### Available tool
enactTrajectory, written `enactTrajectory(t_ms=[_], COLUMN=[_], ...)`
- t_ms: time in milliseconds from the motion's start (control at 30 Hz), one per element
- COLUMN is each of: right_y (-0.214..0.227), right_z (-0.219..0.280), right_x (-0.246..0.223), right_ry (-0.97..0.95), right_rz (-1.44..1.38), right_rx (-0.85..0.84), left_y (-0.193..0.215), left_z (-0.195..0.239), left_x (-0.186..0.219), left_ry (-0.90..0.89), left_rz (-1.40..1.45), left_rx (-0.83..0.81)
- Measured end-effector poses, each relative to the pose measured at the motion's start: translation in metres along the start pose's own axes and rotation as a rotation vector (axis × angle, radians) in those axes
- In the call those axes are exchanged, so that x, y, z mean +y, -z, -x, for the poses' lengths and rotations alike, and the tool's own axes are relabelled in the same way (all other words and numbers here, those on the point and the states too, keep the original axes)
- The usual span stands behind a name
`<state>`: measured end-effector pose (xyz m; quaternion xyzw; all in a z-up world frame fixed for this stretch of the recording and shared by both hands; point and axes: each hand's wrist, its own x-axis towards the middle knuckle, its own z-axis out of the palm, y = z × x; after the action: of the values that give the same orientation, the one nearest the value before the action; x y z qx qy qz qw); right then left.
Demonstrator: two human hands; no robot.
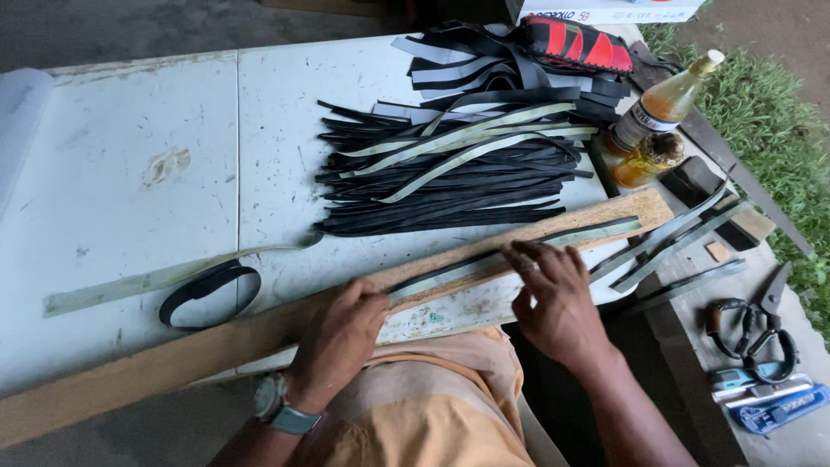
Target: The person repeatedly rubs long black rubber strips against a wooden block on a white table. The person picks up strips from a pile, rubs them along the block, and places them back down. A bottle, scissors, and other tools are visible on the table.
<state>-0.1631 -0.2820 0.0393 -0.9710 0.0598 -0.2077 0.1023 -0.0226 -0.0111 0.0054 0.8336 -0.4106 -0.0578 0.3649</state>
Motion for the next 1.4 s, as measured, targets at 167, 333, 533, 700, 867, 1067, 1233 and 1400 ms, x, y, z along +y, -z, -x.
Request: enactTrajectory(t_ms=[167, 333, 533, 700, 867, 1067, 1233, 1400], right_y=[-0.012, -0.013, -0.017, -0.024, -0.023, -0.02, -0.024, -0.024], right_z=[-0.004, -0.009, -0.002, 0.004, 0.002, -0.003, -0.005, -0.008], right_x=[-0.017, -0.026, -0.029, -0.028, -0.024, -0.03, -0.035, -0.033], right_ry=[0.068, 0.064, 0.065, 0.103, 0.102, 0.115, 0.108, 0.081], right_rz=[-0.068, 0.031, 0.047, 0.114, 0.046, 0.228, 0.25, 0.267], right_rx=[-0.048, -0.077, -0.079, -0.091, -0.109, -0.204, -0.221, -0.197], left_y=[0.026, 0.032, -0.033, -0.045, -0.047, -0.035, -0.036, -0.024], left_z=[0.006, -0.007, -0.045, -0.043, -0.045, -0.04, -0.035, -0.031], left_x=[-0.015, 0.016, 0.049, 0.043, 0.041, 0.03, 0.027, 0.024], left_ry=[0.031, 0.06, -0.333, -0.269, -0.223, -0.276, -0.236, -0.21], left_rz=[-0.08, -0.109, -0.221, -0.307, -0.274, -0.194, -0.363, -0.324], left_rx=[-0.012, -0.087, -0.01, -0.069, -0.089, 0.051, -0.084, -0.069])
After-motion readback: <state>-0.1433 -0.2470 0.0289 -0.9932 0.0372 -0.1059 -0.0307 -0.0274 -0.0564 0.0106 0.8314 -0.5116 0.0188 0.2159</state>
